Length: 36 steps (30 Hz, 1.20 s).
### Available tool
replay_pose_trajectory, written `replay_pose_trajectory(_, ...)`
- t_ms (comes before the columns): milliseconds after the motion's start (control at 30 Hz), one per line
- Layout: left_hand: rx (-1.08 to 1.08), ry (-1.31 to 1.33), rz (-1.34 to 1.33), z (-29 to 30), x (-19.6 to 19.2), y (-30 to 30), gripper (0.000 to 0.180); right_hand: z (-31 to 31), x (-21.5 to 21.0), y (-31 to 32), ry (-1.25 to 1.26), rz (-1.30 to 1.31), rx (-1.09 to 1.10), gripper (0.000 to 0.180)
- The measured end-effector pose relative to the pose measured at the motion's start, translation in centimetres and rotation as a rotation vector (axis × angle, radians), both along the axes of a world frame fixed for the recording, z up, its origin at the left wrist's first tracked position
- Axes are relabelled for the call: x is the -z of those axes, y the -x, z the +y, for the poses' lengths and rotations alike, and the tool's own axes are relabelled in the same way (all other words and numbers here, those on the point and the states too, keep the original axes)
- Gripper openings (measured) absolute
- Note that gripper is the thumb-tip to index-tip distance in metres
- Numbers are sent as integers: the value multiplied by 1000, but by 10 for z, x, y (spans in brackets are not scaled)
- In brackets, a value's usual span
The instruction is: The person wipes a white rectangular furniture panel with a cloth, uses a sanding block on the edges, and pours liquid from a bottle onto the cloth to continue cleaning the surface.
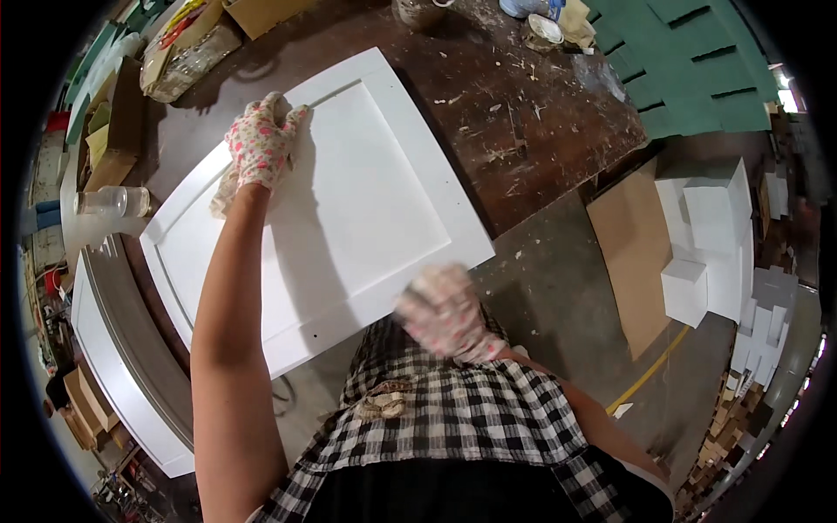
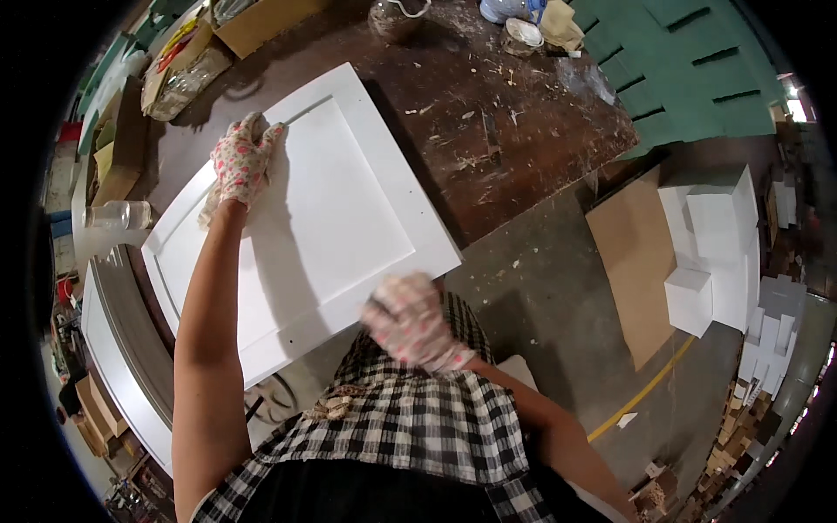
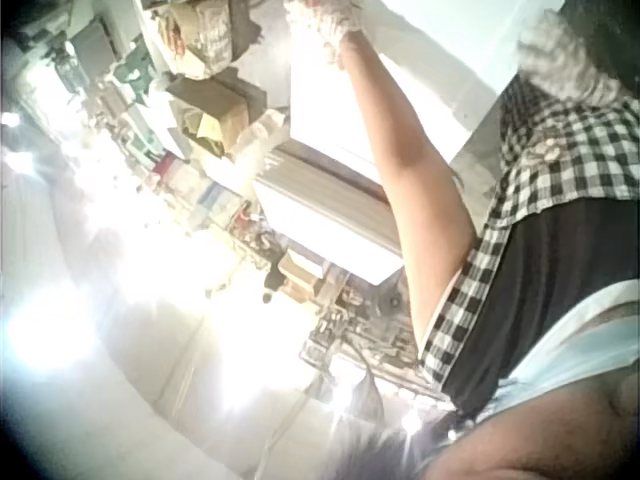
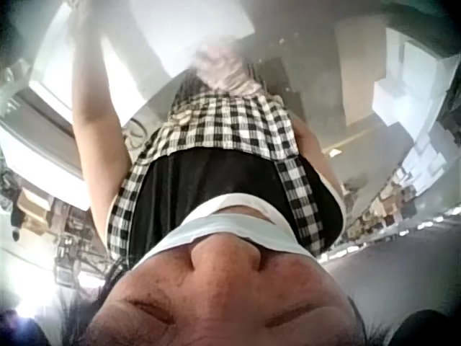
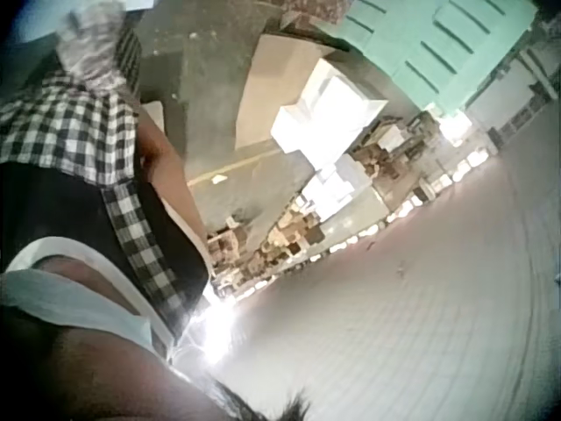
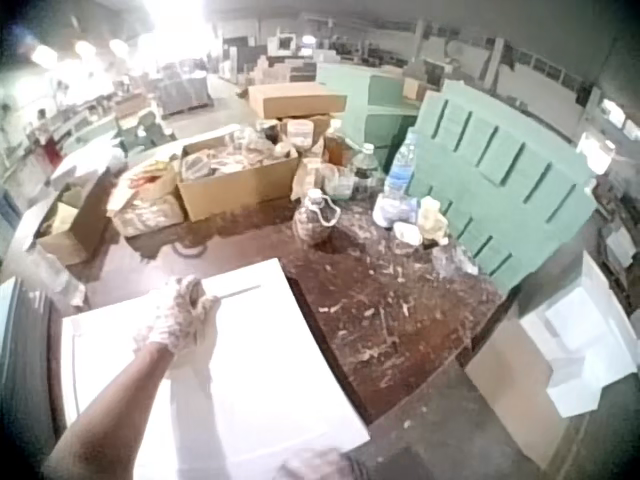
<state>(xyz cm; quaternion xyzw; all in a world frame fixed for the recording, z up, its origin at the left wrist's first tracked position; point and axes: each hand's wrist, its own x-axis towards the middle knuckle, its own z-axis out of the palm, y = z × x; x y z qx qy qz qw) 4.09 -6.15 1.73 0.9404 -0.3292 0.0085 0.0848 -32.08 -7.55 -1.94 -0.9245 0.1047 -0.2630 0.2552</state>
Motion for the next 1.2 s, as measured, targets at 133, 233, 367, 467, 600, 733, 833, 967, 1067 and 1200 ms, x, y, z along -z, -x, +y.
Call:
replay_pose_trajectory(133, 10, -23, -34, 9, 1, -3, 50, -63, -14, 6, 198, 72, 522, 48)
replay_pose_trajectory(233, 10, 20, -38, 4, 1, -5, 45, -23, -1, 0, 269, 128, 480, 50)
replay_pose_trajectory(367, 25, -8, -16, 2, 0, -5, 48, 83, -2, -34, 102, -9, -22, 58)
replay_pose_trajectory(467, 6, -51, 0, 10, -1, -5, 49, 17, 3, -13, 201, 74, 139, 51)
replay_pose_trajectory(600, 12, 27, -43, 10, 4, -4, 49, -10, 9, -2, 132, 28, 440, 48)
replay_pose_trajectory(733, 94, 79, -18, 4, 1, -3, 45, 117, 12, -54, 158, -75, -7, 64)
replay_pose_trajectory(833, 106, 606, 449, 55, 11, -23, 32, 92, 7, -54, 152, -63, -166, 42)
replay_pose_trajectory(967, 413, 671, 332, 166, -21, -28, 56, 34, -2, -14, 243, 120, -68, 48)
replay_pose_trajectory(1067, 301, 693, 231, 273, -31, -25, 31, 51, -6, -17, 175, 134, -107, 49)
replay_pose_trajectory(1200, 27, 928, 392, 344, 7, -5, 26, 115, 0, -51, 142, 112, -353, 50)
